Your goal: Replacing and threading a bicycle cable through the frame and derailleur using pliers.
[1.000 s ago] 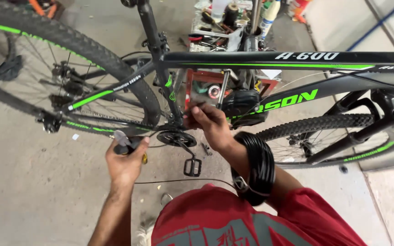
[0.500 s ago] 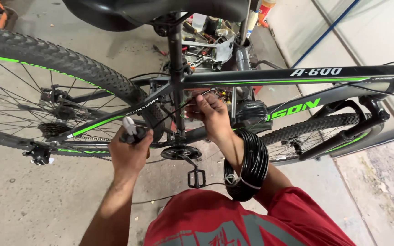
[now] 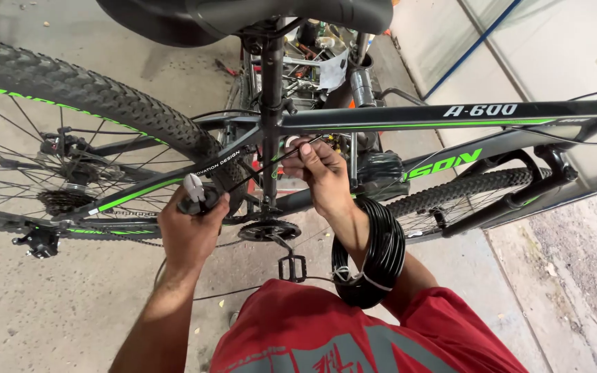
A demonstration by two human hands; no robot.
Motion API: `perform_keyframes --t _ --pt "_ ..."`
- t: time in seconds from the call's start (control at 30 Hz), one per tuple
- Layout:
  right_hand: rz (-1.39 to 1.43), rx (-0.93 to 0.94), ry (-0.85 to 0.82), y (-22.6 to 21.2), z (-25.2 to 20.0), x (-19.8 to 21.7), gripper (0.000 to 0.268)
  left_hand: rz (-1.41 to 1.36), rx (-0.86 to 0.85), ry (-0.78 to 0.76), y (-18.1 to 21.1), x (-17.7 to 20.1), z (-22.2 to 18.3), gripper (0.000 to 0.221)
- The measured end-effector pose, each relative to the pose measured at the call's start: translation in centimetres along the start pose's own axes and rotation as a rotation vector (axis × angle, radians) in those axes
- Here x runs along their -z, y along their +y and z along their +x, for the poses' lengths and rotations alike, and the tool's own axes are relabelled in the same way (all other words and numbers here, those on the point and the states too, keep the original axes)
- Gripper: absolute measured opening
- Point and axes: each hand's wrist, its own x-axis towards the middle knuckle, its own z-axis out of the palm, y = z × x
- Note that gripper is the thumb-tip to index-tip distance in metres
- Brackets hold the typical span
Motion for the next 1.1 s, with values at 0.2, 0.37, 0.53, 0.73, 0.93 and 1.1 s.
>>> perform_keyframes --t 0.2,0.37,0.53,0.73,0.93,1.1 --pt "0.076 -0.030 -0.012 -0.1 -0.3 -0.1 0.024 -0.012 0.013 -0.013 1.7 0.4 0.3 0.025" --pt "0.136 -0.062 -0.044 1.2 0.8 1.4 0.023 -0.005 0.021 0.021 0.9 0.3 0.6 0.029" --pt "0.167 -0.074 -0.061 1.6 1.3 2.2 0.022 -0.070 -0.037 -0.007 1.6 0.5 0.7 0.025" --pt "0.125 -0.178 -0.196 -1.0 -0.9 -1.9 0.022 -0.119 -0.087 0.038 1.0 -1.3 0.5 0.032" --pt "-0.055 -0.238 -0.306 1.8 -0.5 -3.2 0.029 -0.167 0.051 0.031 -1.8 -2.3 -0.7 0.030" --pt "-0.011 -0.157 -0.261 1.7 -0.7 -4.3 0.026 -0.160 -0.108 0.169 -2.4 -1.3 1.0 0.032"
